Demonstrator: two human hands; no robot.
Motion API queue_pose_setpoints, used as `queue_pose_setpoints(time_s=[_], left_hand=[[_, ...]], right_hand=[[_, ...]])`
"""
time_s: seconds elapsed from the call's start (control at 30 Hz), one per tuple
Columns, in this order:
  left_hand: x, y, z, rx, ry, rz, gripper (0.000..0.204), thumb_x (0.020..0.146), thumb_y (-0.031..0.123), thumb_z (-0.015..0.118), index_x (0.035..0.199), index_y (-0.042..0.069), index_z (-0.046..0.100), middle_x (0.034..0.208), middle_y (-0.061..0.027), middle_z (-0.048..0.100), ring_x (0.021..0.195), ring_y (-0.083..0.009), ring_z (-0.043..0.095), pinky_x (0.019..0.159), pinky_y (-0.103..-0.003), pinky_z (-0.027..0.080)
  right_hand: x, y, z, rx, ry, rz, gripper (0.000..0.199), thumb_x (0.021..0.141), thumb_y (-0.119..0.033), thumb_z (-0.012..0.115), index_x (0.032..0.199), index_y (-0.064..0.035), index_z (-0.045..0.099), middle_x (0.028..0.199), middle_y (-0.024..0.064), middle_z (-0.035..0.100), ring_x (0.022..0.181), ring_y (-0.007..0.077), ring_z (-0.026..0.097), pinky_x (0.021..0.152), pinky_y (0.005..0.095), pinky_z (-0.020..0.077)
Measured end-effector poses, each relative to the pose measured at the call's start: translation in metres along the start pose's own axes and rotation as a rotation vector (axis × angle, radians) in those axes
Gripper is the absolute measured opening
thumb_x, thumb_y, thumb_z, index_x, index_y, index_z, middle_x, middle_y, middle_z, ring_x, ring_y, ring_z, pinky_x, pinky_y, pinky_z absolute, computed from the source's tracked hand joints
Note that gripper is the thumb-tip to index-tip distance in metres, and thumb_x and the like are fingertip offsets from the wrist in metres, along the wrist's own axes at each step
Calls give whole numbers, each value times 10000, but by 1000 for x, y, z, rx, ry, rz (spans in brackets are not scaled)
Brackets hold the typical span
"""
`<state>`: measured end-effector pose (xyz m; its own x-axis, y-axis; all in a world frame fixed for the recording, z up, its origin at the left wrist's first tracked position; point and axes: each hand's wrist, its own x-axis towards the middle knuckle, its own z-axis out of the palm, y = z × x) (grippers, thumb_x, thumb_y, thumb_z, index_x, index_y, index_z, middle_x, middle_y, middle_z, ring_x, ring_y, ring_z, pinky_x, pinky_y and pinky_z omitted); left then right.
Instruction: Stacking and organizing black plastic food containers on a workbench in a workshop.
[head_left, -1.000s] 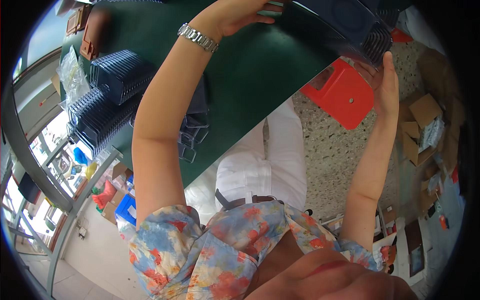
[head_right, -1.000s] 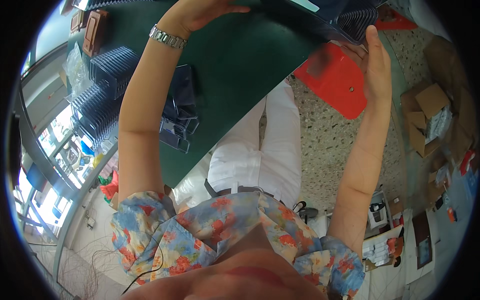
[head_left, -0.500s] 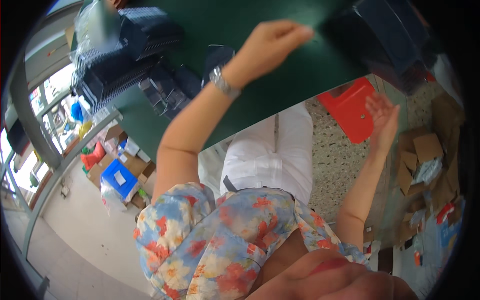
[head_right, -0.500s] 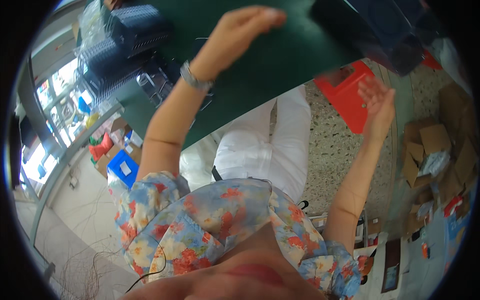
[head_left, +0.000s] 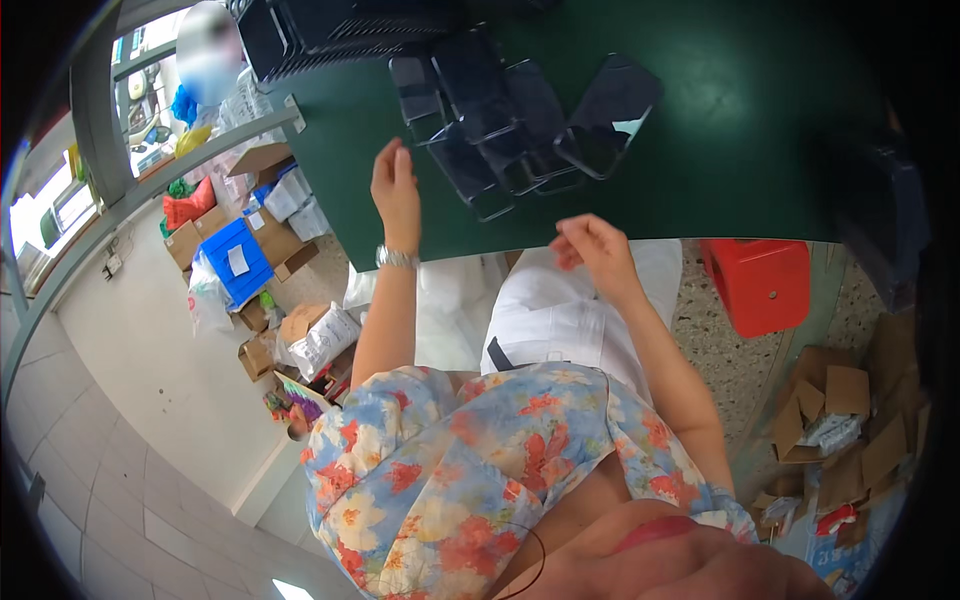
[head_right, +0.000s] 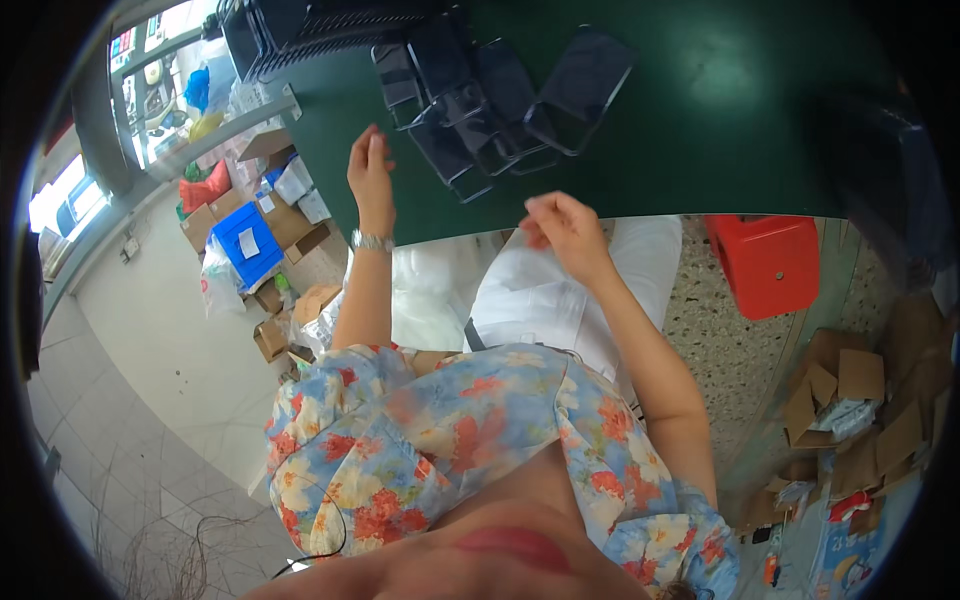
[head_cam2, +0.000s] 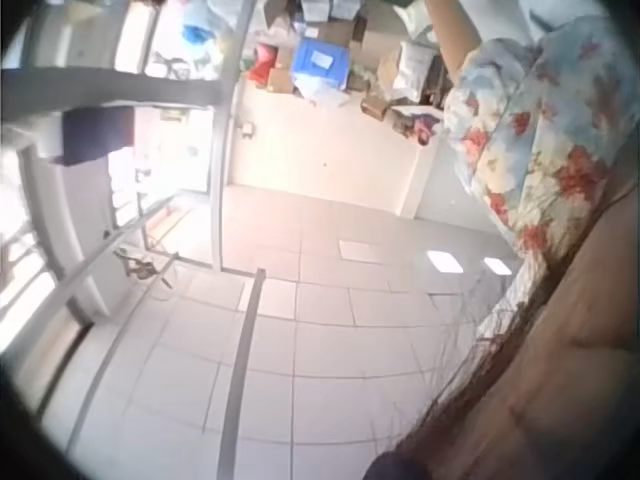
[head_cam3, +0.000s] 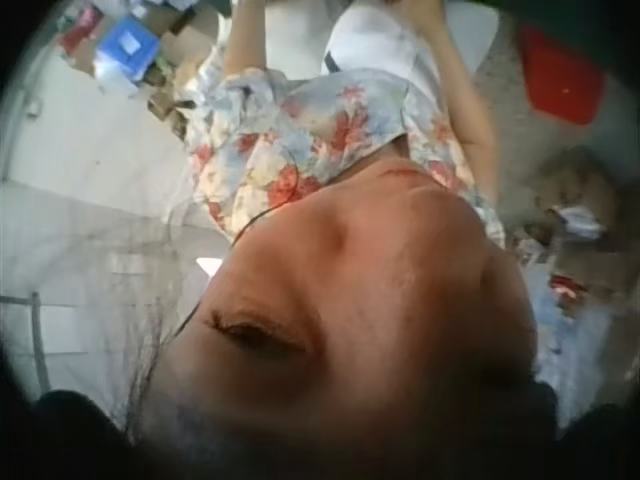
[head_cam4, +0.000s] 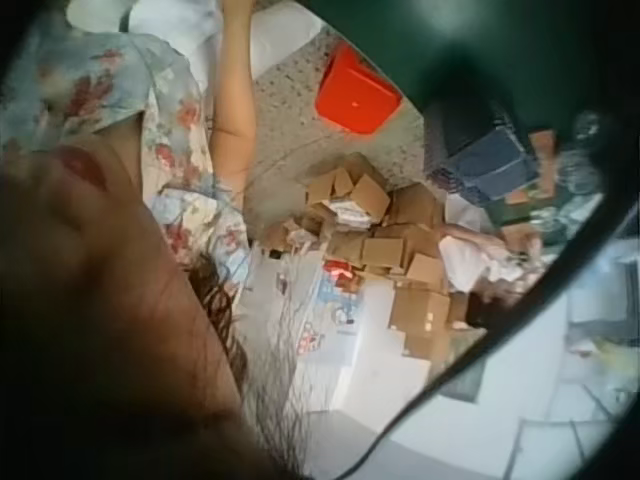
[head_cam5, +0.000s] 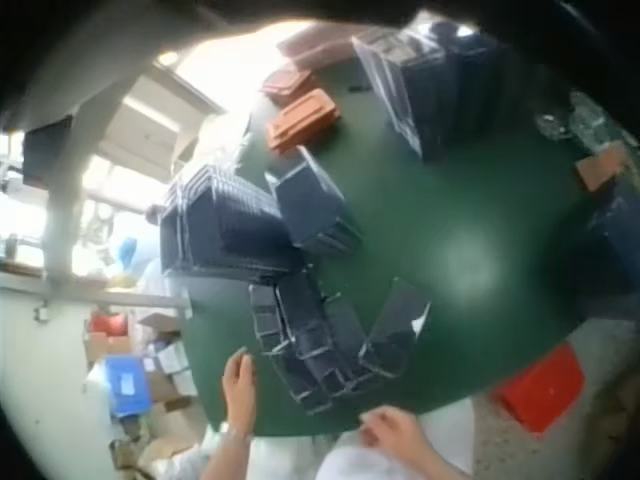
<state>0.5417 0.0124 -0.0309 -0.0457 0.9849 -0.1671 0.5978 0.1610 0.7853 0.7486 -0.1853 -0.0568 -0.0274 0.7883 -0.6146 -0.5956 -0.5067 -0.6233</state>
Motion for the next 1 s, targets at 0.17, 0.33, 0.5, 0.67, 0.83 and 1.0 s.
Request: queue_pose_setpoints(time_s=[0.17,0.33,0.5,0.67,0.83,1.0], left_hand=[[81,-35,-1,-131,-58,-203,358,936,294,536,1186,39,566,972,-43,612,791,-102,566,652,-263,483],[101,-42,18,-255,-262,-378,371,956,318,481,1199,47,550,999,-68,636,828,-140,602,683,-285,503],[90,-33,8,-262,-455,-390,408,957,362,468,1214,55,544,982,-60,652,834,-136,606,703,-276,474],[95,-41,-7,-183,-383,-278,411,941,360,515,1235,73,527,1036,-52,636,871,-131,599,725,-296,483],[106,-34,1,-188,-340,-253,423,932,372,526,1228,71,529,1056,-45,621,885,-117,581,721,-301,479],[114,-26,9,-207,-360,-362,386,917,383,541,1200,120,551,996,-6,617,849,-104,556,678,-280,451]], right_hand=[[74,-47,52,-314,328,-313,383,881,-287,620,1111,11,548,765,127,653,618,210,635,584,317,507],[126,-81,45,-1202,545,-227,446,841,-386,573,1006,28,576,833,209,665,814,378,649,696,446,514],[102,-70,42,-915,566,-411,284,843,-268,567,883,12,587,783,211,653,771,390,632,674,459,498],[35,-36,4,-463,830,-317,171,845,-141,594,813,23,555,592,94,611,482,136,575,481,295,448],[28,-48,-5,-326,916,-214,187,877,-157,574,801,8,532,552,83,596,382,110,484,381,260,368],[32,-56,5,-297,954,-206,274,885,-236,612,814,15,527,558,89,592,359,111,469,348,255,347]])
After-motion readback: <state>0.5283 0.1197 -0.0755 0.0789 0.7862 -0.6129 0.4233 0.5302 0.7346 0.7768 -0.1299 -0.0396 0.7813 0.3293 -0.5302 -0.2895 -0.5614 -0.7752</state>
